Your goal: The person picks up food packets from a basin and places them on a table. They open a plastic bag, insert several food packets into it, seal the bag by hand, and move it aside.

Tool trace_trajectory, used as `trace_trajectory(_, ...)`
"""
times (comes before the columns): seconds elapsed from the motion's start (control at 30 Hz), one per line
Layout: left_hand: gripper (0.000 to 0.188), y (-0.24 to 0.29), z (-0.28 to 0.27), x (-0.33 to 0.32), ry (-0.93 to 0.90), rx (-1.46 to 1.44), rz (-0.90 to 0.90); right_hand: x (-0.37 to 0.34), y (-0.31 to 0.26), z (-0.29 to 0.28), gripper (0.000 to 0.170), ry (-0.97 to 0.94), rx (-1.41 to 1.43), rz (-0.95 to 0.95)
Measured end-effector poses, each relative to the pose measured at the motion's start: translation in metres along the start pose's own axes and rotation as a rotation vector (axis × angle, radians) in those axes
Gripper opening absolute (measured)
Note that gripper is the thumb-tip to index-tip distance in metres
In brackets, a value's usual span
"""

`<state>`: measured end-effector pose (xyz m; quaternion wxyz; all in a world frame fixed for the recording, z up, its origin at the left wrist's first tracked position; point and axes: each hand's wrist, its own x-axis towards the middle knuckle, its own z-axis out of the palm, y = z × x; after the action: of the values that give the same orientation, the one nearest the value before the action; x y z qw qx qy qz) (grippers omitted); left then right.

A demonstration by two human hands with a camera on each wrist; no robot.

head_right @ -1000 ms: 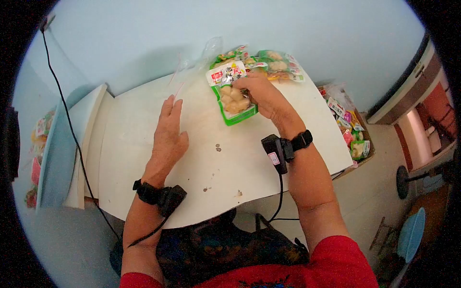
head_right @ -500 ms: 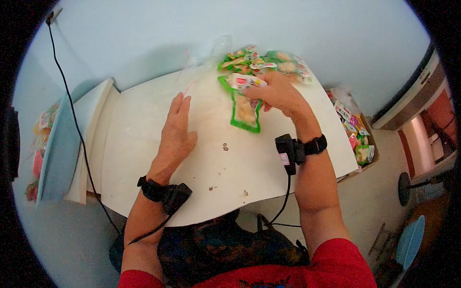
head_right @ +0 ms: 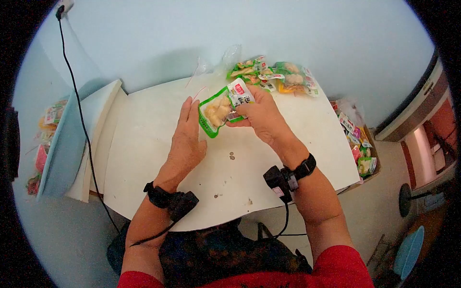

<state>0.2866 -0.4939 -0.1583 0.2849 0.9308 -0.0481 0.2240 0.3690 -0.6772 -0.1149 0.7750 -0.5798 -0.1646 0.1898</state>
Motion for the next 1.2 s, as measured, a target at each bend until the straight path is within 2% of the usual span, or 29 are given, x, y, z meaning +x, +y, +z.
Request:
trace_trajectory(0.07, 0.084, 0.002, -0.002, 0.000, 0.032, -0.027, 0.010, -0.001, -0.001, 0.005, 0.041, 0.054, -0.002, 0.041)
trace_trajectory(0.17, 0.085, 0.004, -0.003, 0.000, 0.079, -0.042, 0.025, -0.005, 0.000, 0.013, 0.038, 0.099, -0.004, -0.016)
trace_trajectory(0.27, 0.085, 0.009, -0.003, -0.001, 0.032, -0.078, -0.019, -0.004, 0.010, 0.018, 0.040, 0.059, 0.086, 0.018)
trace_trajectory(0.57, 0.078, 0.016, 0.008, -0.003, 0.098, 0.038, 0.120, -0.016, 0.030, 0.045, 0.036, -0.021, 0.362, 0.088)
trace_trajectory(0.67, 0.075, 0.021, 0.009, -0.006, 0.071, -0.039, 0.154, -0.017, 0.026, 0.044, 0.036, -0.078, 0.258, 0.234)
trace_trajectory(0.77, 0.074, 0.016, 0.011, -0.008, 0.078, -0.002, 0.199, -0.004, 0.034, 0.021, 0.041, -0.194, 0.145, 0.301)
trace_trajectory(0.87, 0.073, 0.022, 0.008, -0.008, 0.021, -0.032, 0.199, -0.007, 0.024, 0.025, 0.048, -0.135, 0.026, 0.287)
trace_trajectory(0.97, 0.072, 0.027, 0.010, -0.009, -0.001, -0.079, 0.172, -0.009, 0.025, 0.026, 0.057, -0.201, 0.089, 0.274)
trace_trajectory(1.07, 0.073, 0.027, 0.012, -0.009, 0.070, -0.096, 0.194, -0.011, 0.025, 0.034, 0.061, -0.173, 0.225, 0.231)
trace_trajectory(1.2, 0.074, 0.036, 0.005, -0.008, 0.102, -0.122, 0.179, -0.018, 0.025, 0.046, 0.058, -0.142, 0.305, 0.169)
